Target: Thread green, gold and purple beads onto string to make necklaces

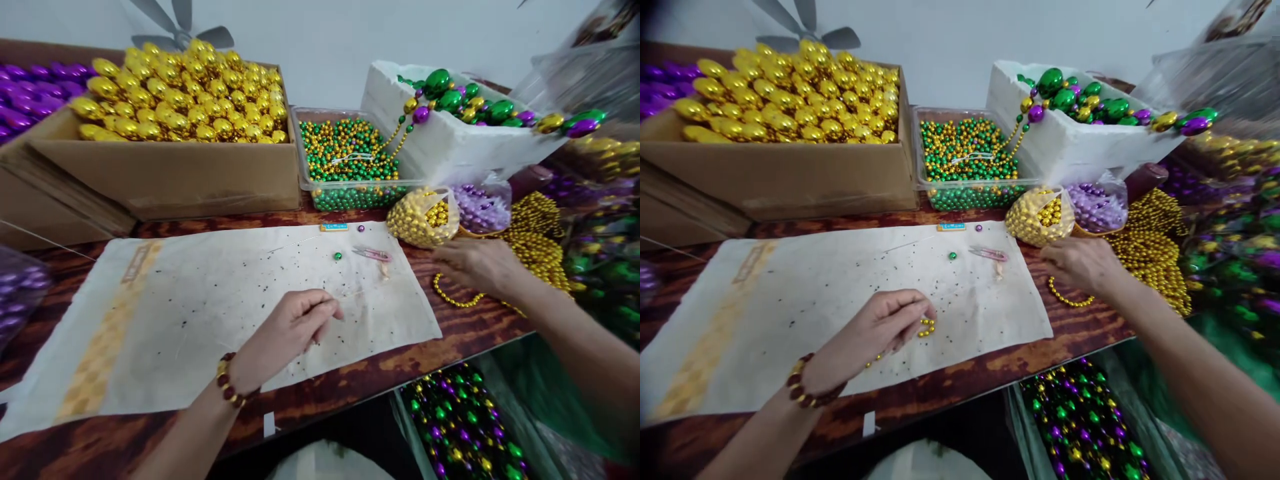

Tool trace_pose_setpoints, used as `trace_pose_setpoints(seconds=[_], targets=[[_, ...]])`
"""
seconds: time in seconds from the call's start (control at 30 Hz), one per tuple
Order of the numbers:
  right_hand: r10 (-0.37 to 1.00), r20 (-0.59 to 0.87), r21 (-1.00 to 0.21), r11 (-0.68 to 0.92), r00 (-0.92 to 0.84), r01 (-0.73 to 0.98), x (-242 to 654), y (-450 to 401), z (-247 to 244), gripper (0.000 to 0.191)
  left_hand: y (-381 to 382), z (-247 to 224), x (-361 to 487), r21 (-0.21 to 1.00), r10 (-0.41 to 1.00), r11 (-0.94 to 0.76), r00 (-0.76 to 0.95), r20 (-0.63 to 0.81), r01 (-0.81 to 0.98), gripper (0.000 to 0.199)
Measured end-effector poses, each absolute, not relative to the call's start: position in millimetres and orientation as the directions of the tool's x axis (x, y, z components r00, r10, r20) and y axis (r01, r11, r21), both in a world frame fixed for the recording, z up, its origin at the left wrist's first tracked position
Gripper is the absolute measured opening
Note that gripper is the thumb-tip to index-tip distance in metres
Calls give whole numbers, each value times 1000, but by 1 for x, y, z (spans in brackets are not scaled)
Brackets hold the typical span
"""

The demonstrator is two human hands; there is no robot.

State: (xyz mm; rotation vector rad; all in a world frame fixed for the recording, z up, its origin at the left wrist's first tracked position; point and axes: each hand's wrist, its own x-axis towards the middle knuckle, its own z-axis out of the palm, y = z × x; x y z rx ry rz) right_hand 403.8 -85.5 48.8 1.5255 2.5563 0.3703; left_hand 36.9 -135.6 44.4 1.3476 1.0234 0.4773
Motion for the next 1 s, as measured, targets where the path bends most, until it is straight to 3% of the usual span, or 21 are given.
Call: trace_pose_setpoints(seconds=[0.17,0.33,0.4,0.43,0.5,0.57,0.63,0.73,0.87,1.0], targets=[[815,-102,107,578,-570,809,357,-77,-14,19,-131,42,3,898,818,248,417,-395,363,31],[827,-27,-4,561,-561,828,318,-87,-12,19,-130,43,2,904,827,238,414,-380,356,29],[845,29,-209,527,-534,824,291,-97,4,25,-128,42,10,909,812,228,447,-376,350,30],[845,41,-373,508,-533,776,275,-103,12,29,-127,41,15,912,805,216,465,-368,349,31],[809,-4,-681,428,-587,594,245,-112,25,31,-124,40,20,920,797,174,498,-342,352,33],[776,-63,-843,295,-627,450,226,-117,30,21,-121,42,18,920,794,127,518,-319,371,33],[807,-108,-913,150,-581,379,221,-118,27,24,-119,49,6,904,778,90,538,-326,418,32],[921,-110,-965,-10,-374,260,233,-114,15,26,-118,65,-23,860,744,53,554,-373,508,33],[999,-21,-990,-16,-39,137,239,-114,6,21,-120,87,-52,805,750,12,527,-400,593,32],[989,66,-992,51,134,115,223,-117,7,20,-123,101,-59,766,796,18,454,-400,643,34]])
